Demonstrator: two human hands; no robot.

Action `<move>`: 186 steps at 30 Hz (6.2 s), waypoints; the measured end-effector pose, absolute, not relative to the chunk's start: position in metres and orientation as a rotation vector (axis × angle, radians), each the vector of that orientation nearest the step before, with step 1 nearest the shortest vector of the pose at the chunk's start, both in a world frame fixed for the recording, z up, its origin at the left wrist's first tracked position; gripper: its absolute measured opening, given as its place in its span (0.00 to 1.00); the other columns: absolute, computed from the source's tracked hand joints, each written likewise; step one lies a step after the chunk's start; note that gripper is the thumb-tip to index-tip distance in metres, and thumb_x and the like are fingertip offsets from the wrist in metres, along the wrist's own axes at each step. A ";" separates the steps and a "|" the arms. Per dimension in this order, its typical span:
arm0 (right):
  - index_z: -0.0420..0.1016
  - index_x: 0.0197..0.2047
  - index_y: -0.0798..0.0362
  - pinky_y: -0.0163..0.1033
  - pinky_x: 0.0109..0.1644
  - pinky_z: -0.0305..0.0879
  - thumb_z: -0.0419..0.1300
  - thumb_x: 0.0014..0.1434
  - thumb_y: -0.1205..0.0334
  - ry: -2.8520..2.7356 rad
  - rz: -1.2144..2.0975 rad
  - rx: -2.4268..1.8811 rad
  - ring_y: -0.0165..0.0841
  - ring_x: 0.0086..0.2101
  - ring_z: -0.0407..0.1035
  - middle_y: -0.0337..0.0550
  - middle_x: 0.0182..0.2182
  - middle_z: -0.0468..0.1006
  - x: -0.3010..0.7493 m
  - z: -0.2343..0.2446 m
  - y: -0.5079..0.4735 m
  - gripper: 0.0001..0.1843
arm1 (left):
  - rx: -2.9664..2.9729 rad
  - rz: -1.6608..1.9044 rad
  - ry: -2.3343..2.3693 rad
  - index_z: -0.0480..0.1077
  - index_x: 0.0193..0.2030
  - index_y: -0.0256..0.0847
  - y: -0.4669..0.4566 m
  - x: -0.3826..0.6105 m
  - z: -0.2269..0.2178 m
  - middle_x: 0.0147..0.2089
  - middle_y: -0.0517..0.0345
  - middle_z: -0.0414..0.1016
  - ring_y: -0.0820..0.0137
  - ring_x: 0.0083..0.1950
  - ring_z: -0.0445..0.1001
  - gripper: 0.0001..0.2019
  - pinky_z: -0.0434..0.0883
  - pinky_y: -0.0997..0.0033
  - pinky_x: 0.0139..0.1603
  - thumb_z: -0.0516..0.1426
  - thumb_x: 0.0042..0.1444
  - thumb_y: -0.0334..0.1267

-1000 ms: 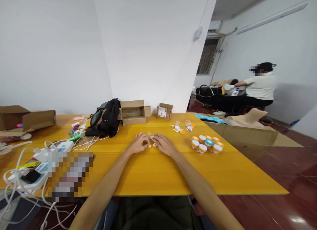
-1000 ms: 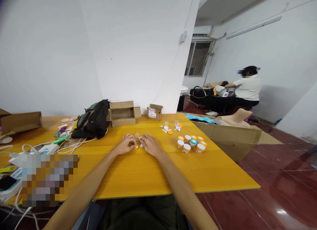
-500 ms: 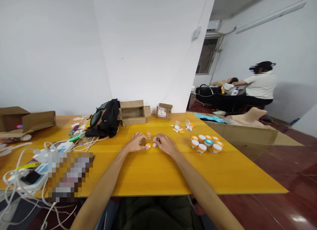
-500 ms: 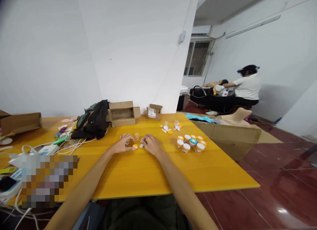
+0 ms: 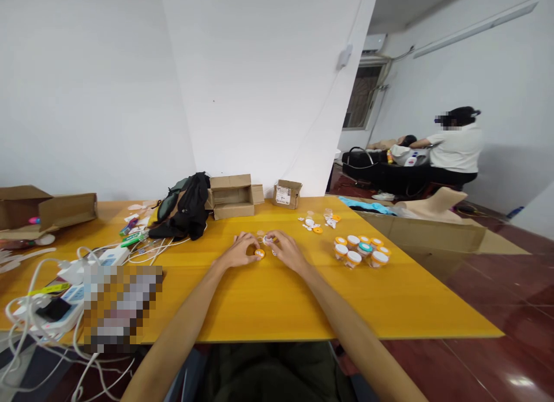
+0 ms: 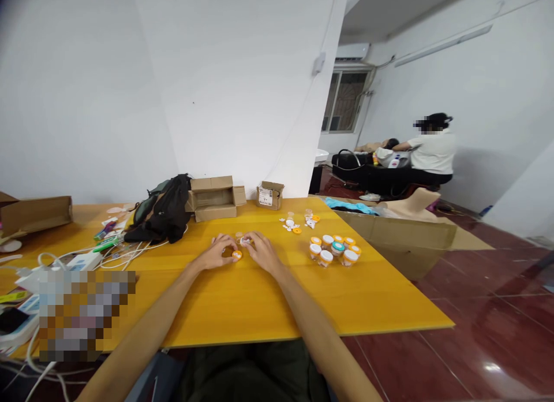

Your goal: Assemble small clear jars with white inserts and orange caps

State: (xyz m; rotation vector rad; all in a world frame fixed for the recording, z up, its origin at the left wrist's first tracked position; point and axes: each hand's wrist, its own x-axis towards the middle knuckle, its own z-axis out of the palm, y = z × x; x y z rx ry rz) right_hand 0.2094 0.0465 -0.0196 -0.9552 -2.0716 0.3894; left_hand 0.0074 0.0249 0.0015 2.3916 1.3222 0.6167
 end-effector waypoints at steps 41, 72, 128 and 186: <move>0.72 0.24 0.52 0.35 0.30 0.60 0.54 0.59 0.49 -1.854 0.806 -0.902 0.31 0.24 0.64 0.36 0.20 0.71 0.196 -0.029 0.049 0.19 | 2.403 0.656 1.356 0.69 0.35 0.45 0.024 0.012 0.001 0.46 0.57 0.73 0.59 0.53 0.65 0.08 0.60 0.55 0.56 0.62 0.52 0.41; 0.77 0.28 0.50 0.38 0.39 0.66 0.58 0.60 0.59 -1.978 0.628 -0.878 0.35 0.32 0.72 0.41 0.30 0.80 0.193 -0.028 0.042 0.11 | 2.393 0.666 1.338 0.71 0.40 0.46 0.026 0.010 -0.004 0.46 0.57 0.72 0.58 0.53 0.64 0.09 0.59 0.54 0.57 0.62 0.53 0.43; 0.78 0.36 0.50 0.40 0.42 0.70 0.59 0.59 0.59 -2.008 0.785 -0.819 0.37 0.37 0.74 0.43 0.36 0.81 0.194 -0.028 0.042 0.07 | 2.395 0.634 1.325 0.70 0.39 0.46 0.025 0.008 -0.001 0.46 0.56 0.72 0.58 0.54 0.63 0.07 0.58 0.54 0.58 0.60 0.55 0.43; 0.80 0.36 0.50 0.37 0.41 0.68 0.62 0.58 0.63 -2.152 0.476 -1.040 0.35 0.36 0.74 0.43 0.34 0.81 0.193 -0.019 0.033 0.04 | 2.563 0.726 1.347 0.70 0.38 0.45 0.021 0.018 -0.004 0.42 0.54 0.74 0.58 0.48 0.64 0.06 0.60 0.55 0.52 0.57 0.53 0.39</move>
